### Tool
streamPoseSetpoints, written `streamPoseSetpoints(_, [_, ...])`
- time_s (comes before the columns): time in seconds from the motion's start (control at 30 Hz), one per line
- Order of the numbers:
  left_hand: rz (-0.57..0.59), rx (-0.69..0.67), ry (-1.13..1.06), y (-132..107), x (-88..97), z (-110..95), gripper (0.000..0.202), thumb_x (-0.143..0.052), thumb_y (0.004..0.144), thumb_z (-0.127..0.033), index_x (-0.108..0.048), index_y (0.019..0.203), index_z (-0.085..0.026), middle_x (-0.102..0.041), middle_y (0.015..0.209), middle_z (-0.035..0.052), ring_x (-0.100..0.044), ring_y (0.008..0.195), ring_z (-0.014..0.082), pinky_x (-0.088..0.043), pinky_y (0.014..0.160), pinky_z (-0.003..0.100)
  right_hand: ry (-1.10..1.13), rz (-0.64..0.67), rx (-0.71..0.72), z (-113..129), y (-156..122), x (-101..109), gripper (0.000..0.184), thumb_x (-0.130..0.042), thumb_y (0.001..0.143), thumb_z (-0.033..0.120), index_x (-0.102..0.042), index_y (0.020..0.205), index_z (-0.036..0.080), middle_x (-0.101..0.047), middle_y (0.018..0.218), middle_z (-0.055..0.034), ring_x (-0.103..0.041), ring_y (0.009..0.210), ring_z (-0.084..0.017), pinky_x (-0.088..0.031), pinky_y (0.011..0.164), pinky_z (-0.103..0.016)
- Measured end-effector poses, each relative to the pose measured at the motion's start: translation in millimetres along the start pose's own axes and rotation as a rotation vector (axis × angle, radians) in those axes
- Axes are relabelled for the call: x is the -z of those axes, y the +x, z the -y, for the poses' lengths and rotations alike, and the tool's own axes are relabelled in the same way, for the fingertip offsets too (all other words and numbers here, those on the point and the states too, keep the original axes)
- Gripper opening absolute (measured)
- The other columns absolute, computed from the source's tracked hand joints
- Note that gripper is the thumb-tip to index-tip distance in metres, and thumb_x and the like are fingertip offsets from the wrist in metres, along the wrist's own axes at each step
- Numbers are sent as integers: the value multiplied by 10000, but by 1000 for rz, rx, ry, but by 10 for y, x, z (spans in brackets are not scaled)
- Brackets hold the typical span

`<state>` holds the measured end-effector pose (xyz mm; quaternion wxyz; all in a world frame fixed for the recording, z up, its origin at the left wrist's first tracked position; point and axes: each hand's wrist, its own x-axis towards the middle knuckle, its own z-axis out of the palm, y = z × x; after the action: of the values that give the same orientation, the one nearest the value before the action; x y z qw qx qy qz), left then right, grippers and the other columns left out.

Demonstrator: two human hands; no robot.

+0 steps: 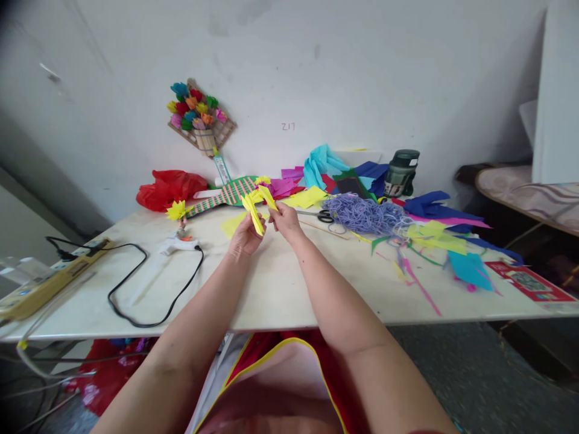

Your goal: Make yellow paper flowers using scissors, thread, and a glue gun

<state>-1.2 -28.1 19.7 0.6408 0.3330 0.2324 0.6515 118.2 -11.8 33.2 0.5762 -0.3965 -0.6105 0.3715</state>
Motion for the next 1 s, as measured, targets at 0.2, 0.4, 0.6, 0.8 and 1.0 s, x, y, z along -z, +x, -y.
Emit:
streamPoseSetpoints(0.2, [8, 14, -1, 13, 20, 0, 140, -662, 691, -281, -592, 756, -178, -632, 729, 6, -575, 616, 87, -463, 615, 214, 12, 0, -12, 35, -24, -3, 301, -520, 748, 473, -459, 645, 196, -522, 480, 49, -394, 342, -51, -316, 360, -172])
streamPoseSetpoints(0.4, [19, -8, 41, 18, 40, 12, 173, -670, 681, -321, -599, 755, -182, -631, 741, 15, -579, 637, 103, -458, 624, 232, -13, -19, 3, 14, -24, -17, 326, -539, 733, 465, -484, 575, 185, -518, 456, 41, -383, 330, -53, -312, 360, -182])
streamPoseSetpoints(0.6, [80, 10, 12, -20, 3, -7, 180, -675, 671, -324, -591, 710, -170, -604, 715, 28, -544, 620, 102, -451, 591, 233, -93, -25, 16, -18, -26, -28, 315, -534, 739, 438, -512, 558, 182, -505, 437, 51, -389, 326, -58, -328, 372, -189])
streamPoseSetpoints(0.8, [96, 29, 12, -54, -23, -27, 204, -681, 666, -341, -571, 707, -174, -567, 673, 21, -511, 589, 96, -457, 597, 255, -214, -62, 3, -85, -13, -39, 353, -520, 740, 465, -541, 538, 177, -516, 424, 39, -422, 342, -71, -370, 418, -204])
streamPoseSetpoints(1.0, [110, 27, 37, -32, 10, -11, 218, -711, 616, -329, -571, 685, -177, -589, 663, 24, -519, 582, 98, -449, 561, 236, -288, -175, -268, -305, 103, 52, 241, -531, 740, 357, -617, 631, 160, -464, 363, 33, -440, 351, -99, -349, 403, -214])
